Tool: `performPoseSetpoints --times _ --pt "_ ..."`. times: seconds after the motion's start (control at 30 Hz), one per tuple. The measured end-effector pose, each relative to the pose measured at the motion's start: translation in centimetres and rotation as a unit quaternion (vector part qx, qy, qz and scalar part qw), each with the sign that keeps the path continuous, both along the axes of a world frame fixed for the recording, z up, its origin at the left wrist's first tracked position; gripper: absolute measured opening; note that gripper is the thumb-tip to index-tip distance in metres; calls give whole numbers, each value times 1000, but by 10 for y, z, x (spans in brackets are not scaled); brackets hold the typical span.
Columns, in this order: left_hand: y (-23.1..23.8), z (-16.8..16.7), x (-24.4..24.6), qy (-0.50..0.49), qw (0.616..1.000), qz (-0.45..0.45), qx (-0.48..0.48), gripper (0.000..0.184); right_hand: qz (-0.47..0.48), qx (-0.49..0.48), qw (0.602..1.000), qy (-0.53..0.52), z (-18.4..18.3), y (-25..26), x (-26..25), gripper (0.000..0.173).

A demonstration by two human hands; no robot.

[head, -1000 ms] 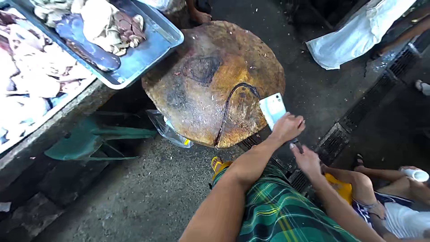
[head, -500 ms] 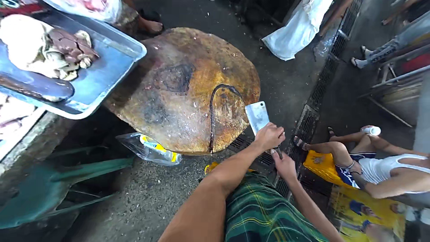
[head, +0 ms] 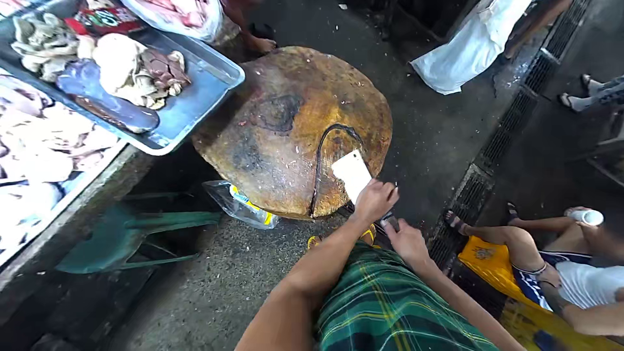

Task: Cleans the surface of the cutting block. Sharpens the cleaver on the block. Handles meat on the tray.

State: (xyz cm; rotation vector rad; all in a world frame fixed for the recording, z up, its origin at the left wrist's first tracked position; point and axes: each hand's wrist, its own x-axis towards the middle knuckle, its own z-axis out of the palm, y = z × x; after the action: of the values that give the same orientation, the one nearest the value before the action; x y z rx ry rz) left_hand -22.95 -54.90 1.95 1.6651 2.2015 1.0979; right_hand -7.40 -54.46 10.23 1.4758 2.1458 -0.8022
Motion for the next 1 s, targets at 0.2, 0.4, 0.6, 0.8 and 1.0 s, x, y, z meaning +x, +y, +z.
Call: performPoseSetpoints --times 0.2,0.4,0.6,0.8,1.0 --pt "50 -1 -5 21 999 1 37 25 -24 32 999 27 4 34 -4 73" --pt "11 4 -1 -6 999 53 -6 26 30 19 999 17 2 24 -3 75" --pt "36 2 -16 4 998 62 -9 26 59 6 998 29 -4 49 -15 74" --pt "51 0 -27 12 996 92 -18 26 77 2 996 48 -3 75 -25 74" --pt "14 7 -13 10 983 179 -26 26 169 -11 985 39 -4 68 -20 76"
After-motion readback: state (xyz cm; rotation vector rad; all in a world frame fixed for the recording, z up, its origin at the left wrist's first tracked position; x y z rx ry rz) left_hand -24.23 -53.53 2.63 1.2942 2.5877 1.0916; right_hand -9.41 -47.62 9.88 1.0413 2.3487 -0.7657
